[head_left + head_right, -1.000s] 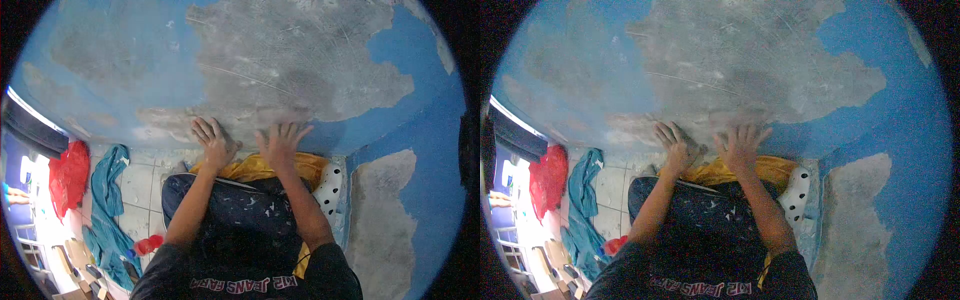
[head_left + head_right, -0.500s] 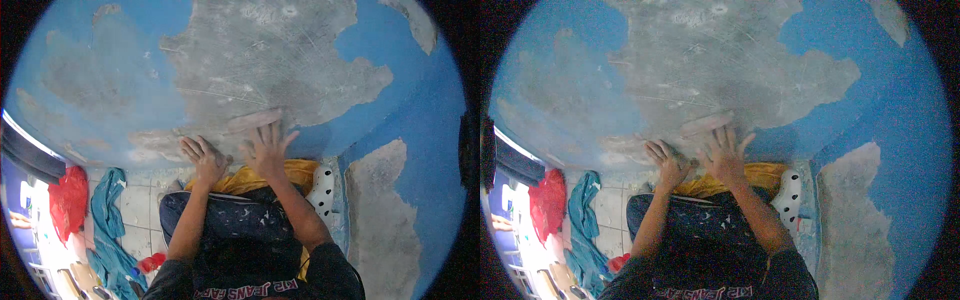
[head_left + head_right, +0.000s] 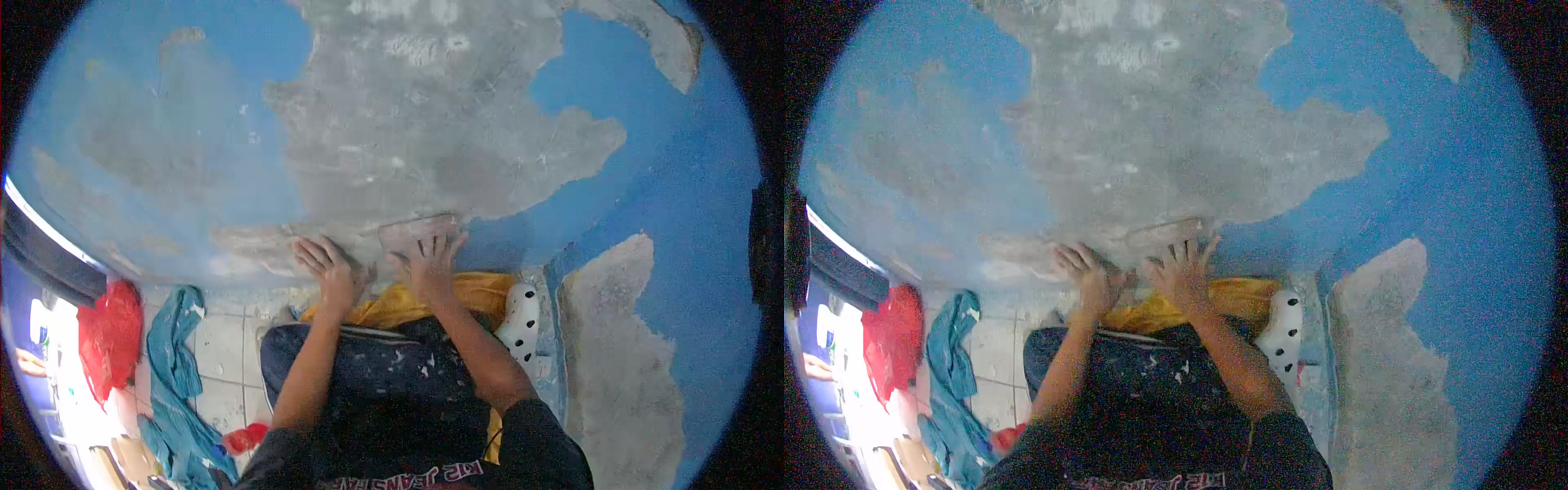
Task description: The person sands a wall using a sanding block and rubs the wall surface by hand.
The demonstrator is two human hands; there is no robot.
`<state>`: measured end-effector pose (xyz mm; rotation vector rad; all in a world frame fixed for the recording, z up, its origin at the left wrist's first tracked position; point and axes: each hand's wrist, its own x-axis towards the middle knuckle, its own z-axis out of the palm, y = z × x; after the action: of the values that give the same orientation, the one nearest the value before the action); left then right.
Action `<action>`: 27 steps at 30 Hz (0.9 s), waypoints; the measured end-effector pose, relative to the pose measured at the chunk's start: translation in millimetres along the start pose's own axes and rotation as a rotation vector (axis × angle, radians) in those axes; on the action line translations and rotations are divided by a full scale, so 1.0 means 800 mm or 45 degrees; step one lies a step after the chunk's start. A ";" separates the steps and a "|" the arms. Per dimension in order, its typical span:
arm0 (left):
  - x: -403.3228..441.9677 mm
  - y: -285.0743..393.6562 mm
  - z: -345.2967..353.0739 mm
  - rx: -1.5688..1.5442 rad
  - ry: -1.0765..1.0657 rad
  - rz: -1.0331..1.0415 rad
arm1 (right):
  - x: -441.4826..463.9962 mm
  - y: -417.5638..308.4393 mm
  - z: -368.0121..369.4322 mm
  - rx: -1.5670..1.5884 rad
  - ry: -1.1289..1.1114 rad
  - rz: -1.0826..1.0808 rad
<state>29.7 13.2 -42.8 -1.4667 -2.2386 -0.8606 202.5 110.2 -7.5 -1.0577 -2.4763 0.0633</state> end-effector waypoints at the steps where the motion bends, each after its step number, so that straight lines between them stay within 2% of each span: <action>1: -0.002 -0.002 0.001 0.010 0.007 0.022 | 0.005 -0.008 -0.016 -0.002 0.030 -0.003; 3: 0.002 -0.009 0.001 0.028 0.032 0.024 | 0.005 -0.021 -0.045 -0.079 0.430 -0.088; 4: 0.001 -0.010 -0.002 0.071 -0.035 -0.005 | 0.004 -0.019 -0.034 -0.080 0.429 -0.101; 6: -0.004 -0.004 -0.003 0.095 -0.105 -0.023 | 0.001 -0.011 -0.013 -0.066 -0.200 -0.040; 8: -0.001 0.004 -0.003 0.120 -0.140 -0.091 | -0.004 -0.003 -0.013 -0.035 -0.135 -0.091; 10: 0.002 -0.008 -0.002 0.145 -0.086 -0.011 | 0.014 -0.003 -0.027 -0.025 -0.028 -0.176; 11: -0.006 -0.012 0.002 0.188 -0.094 0.025 | 0.013 -0.006 -0.032 -0.057 0.106 -0.122; 12: 0.000 0.004 -0.018 0.091 -0.169 -0.053 | 0.005 -0.008 -0.035 -0.088 0.228 -0.067; 15: 0.001 0.007 -0.010 0.043 -0.046 -0.045 | -0.002 0.006 0.008 -0.077 0.085 -0.093; 19: 0.001 -0.002 -0.012 0.057 -0.101 -0.094 | 0.012 -0.014 -0.054 -0.114 0.277 -0.048; 21: -0.006 -0.006 -0.009 0.139 -0.158 -0.022 | 0.006 -0.013 -0.055 -0.104 0.081 0.076; 22: -0.010 -0.002 -0.009 0.132 -0.163 -0.027 | -0.003 -0.005 -0.038 -0.110 0.074 0.075; 24: -0.002 0.002 -0.010 0.037 -0.147 -0.051 | -0.004 0.000 -0.007 -0.109 0.138 -0.115; 27: 0.000 0.006 -0.017 -0.030 -0.211 -0.161 | 0.003 -0.009 -0.035 -0.073 0.346 -0.040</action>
<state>33.5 5.8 -30.8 -1.4685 -2.4737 -0.8322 208.2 103.3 20.2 -0.9790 -2.2594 -0.1523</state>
